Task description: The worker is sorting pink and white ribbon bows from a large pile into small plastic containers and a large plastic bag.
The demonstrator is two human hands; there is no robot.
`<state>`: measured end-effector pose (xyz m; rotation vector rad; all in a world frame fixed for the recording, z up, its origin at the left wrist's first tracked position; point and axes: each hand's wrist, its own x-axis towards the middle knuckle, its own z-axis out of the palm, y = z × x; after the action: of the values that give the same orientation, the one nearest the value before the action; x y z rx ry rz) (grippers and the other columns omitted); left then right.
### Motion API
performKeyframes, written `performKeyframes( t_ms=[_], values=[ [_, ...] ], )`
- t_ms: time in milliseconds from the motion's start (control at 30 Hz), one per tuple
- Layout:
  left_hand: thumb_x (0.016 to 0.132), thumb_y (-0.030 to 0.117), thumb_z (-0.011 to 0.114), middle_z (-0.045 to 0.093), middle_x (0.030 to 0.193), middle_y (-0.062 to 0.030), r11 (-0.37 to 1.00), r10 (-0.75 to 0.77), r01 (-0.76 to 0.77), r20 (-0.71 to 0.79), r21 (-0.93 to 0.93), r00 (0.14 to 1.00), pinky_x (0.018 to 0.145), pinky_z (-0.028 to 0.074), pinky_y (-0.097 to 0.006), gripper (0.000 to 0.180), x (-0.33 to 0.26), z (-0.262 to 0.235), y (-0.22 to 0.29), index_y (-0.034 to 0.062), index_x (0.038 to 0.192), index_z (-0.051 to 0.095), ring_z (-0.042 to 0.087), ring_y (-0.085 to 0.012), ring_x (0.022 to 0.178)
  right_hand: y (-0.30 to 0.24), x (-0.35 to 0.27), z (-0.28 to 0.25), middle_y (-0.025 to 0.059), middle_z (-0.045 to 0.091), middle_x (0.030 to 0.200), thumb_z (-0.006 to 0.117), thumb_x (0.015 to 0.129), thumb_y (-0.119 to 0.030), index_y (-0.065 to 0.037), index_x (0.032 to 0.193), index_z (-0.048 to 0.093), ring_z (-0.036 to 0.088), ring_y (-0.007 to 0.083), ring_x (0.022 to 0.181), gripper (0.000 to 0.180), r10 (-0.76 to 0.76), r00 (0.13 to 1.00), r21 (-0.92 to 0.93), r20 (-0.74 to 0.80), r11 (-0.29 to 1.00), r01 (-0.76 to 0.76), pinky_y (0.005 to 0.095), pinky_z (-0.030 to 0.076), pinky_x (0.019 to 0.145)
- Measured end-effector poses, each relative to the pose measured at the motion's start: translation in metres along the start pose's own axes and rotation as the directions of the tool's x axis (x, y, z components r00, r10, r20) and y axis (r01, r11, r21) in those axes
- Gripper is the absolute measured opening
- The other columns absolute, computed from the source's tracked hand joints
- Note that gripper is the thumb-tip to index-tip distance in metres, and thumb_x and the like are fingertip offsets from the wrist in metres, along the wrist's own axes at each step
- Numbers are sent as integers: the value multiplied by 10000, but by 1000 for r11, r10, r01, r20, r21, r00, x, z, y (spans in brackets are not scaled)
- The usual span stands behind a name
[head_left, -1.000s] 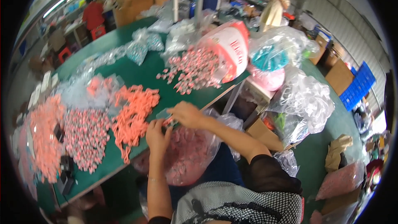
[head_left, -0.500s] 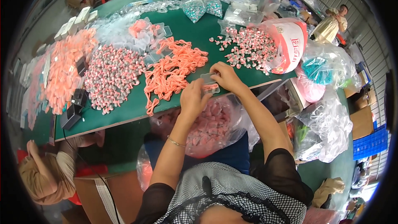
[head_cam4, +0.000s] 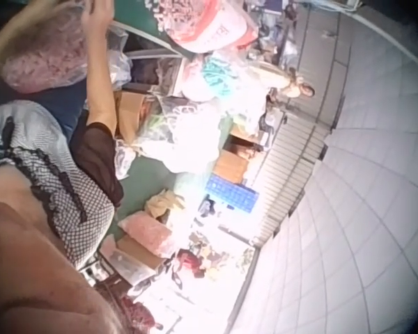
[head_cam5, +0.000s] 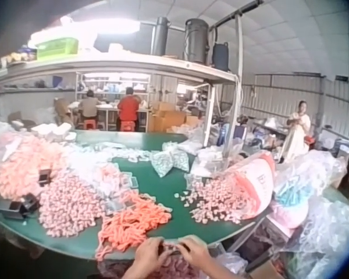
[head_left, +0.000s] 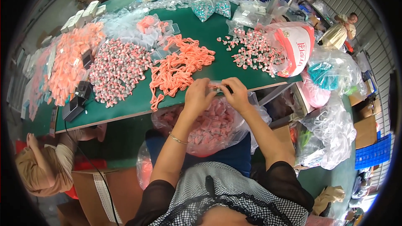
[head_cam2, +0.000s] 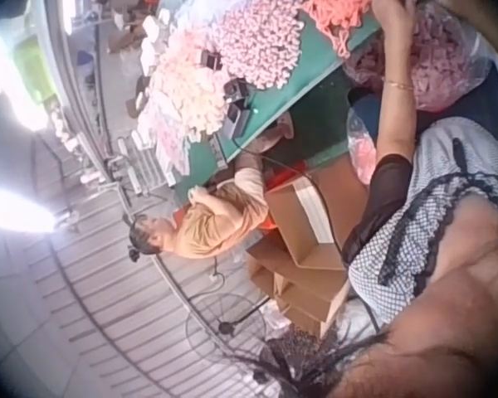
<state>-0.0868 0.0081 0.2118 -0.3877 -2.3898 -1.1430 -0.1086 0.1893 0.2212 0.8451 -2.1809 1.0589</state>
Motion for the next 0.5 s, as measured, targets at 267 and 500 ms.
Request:
performKeyframes(
  t_ms=[267,500],
  values=[
    [797,181,689,622,873,-142,979,-200,198,48,45,979,707,496,-403,198,1,-5,10,37,932,685,622,-330,802,-6,-9,3,103,613,872,700,784,-22,-32,957,661,606,276,800,178,-40,998,-38,-46,999,39,359,499,700],
    [804,167,661,619,831,-172,987,-159,159,-100,-13,982,679,479,-455,149,-9,5,11,31,855,693,609,-371,767,-3,-12,7,104,612,872,702,770,-8,-37,957,675,606,275,811,191,-5,999,-10,-42,1000,5,356,502,715]
  ],
)
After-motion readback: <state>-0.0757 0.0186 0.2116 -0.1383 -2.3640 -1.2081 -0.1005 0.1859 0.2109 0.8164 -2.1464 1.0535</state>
